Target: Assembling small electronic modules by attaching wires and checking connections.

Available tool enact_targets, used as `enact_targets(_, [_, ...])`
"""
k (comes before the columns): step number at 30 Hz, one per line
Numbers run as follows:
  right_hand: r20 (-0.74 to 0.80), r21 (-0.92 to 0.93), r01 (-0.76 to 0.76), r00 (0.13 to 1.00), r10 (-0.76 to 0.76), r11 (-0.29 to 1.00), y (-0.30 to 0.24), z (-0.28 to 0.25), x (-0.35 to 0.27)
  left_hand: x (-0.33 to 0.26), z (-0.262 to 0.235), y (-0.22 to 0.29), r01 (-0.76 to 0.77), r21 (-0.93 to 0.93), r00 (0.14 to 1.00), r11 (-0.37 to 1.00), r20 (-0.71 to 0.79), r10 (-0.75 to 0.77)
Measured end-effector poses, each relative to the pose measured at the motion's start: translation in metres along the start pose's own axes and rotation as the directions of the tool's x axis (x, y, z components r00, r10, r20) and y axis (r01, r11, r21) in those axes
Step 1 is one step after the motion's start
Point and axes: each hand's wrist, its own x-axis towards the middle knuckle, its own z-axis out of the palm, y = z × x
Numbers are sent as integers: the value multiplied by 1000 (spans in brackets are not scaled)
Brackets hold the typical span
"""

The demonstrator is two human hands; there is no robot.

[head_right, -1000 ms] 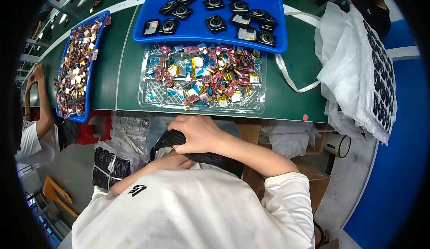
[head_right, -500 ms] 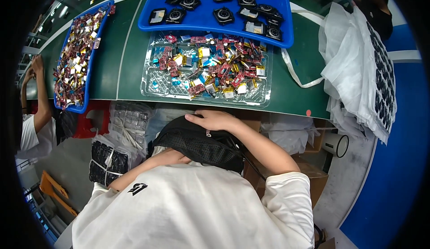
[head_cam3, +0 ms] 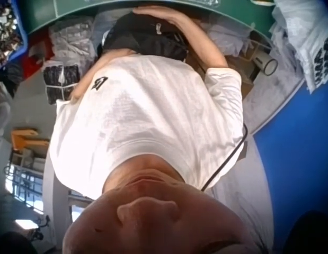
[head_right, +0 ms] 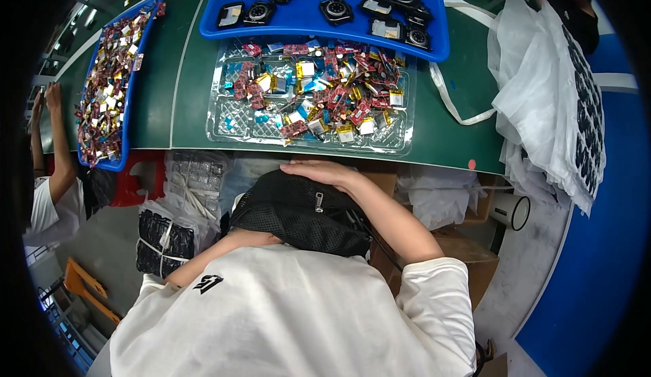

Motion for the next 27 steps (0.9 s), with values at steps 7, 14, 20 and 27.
enact_targets(7, [67, 44, 8, 998, -10, 999, -5, -4, 0, 0, 0, -1, -25, 17, 1000, 1000, 13, 25])
enact_targets(14, [1, 161, 33, 999, -33, 986, -7, 0, -2, -2, -1, -3, -50, 38, 999, 998, 17, 49])
enact_targets(20, [25, 186, 113, 993, -119, 976, -5, 1, -5, -2, -1, -1, -78, 62, 997, 995, 17, 77])
enact_targets(27, [-43, -297, 213, 971, -235, 931, -8, -3, -6, -31, -16, 14, -130, -27, 991, 991, -34, 129])
